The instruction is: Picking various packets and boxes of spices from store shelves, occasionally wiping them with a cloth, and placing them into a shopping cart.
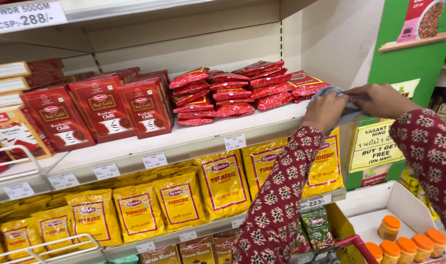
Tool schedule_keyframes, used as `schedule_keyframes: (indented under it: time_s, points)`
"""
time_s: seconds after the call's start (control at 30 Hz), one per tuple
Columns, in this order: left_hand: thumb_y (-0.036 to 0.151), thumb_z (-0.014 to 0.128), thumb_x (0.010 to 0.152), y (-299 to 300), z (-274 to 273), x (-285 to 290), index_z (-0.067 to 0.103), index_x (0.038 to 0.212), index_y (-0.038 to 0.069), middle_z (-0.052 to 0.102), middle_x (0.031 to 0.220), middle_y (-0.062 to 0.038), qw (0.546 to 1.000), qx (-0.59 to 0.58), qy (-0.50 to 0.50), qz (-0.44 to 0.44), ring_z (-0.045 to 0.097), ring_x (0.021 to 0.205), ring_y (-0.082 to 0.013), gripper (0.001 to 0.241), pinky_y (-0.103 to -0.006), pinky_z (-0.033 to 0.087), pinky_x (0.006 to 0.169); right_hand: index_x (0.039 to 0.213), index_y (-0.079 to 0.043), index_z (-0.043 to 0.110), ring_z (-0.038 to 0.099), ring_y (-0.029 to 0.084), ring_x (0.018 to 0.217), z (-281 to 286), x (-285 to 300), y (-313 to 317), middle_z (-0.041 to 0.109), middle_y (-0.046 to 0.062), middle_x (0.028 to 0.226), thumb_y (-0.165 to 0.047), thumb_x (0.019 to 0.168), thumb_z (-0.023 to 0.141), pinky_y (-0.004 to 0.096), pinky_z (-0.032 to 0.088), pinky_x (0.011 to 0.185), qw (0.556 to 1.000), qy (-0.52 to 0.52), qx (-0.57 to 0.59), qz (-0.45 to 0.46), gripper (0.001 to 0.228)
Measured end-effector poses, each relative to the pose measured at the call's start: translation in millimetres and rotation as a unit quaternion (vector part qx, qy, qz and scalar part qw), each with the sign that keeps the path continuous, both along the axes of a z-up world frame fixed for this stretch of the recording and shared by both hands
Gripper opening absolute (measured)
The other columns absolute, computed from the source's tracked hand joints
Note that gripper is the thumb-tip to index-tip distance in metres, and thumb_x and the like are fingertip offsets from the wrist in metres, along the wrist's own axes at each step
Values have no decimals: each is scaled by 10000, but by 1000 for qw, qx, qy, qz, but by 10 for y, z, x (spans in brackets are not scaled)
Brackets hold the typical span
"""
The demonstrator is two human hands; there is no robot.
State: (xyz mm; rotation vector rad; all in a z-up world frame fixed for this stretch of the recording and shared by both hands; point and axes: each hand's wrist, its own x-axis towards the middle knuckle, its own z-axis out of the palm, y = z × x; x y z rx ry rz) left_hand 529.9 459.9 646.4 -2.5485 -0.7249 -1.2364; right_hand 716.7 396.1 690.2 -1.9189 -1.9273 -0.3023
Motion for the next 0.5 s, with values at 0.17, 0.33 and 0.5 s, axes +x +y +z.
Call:
schedule_keyframes:
  time_s: [0.17,0.33,0.5]
  points:
    - [188,590,933,104,164,-499,719,1170,223,726,1086,-118,999,-48,3,-19,745,967,-324,271,-455,599,808,1235,-185,758,738,340,904,124,-681,-331,774,129,1042,-350,919,687,455,582,843,986,-63,142,60,364]
    - [165,588,942,65,269,-1470,746,1147,207,767,1069,-125,996,-73,10,-57,747,986,-311,261,-449,584,851,1156,-222,797,741,329,872,156,-1401,-401,776,115,1003,-412,927,666,448,590,837,990,-42,105,78,324]
    - [95,655,859,-406,465,-2577,748,1179,182,735,1004,-182,993,-78,92,0,714,942,-361,345,-476,560,818,1128,-234,802,741,316,830,234,-2218,-447,777,107,987,-492,916,634,450,590,789,980,-53,75,177,373]
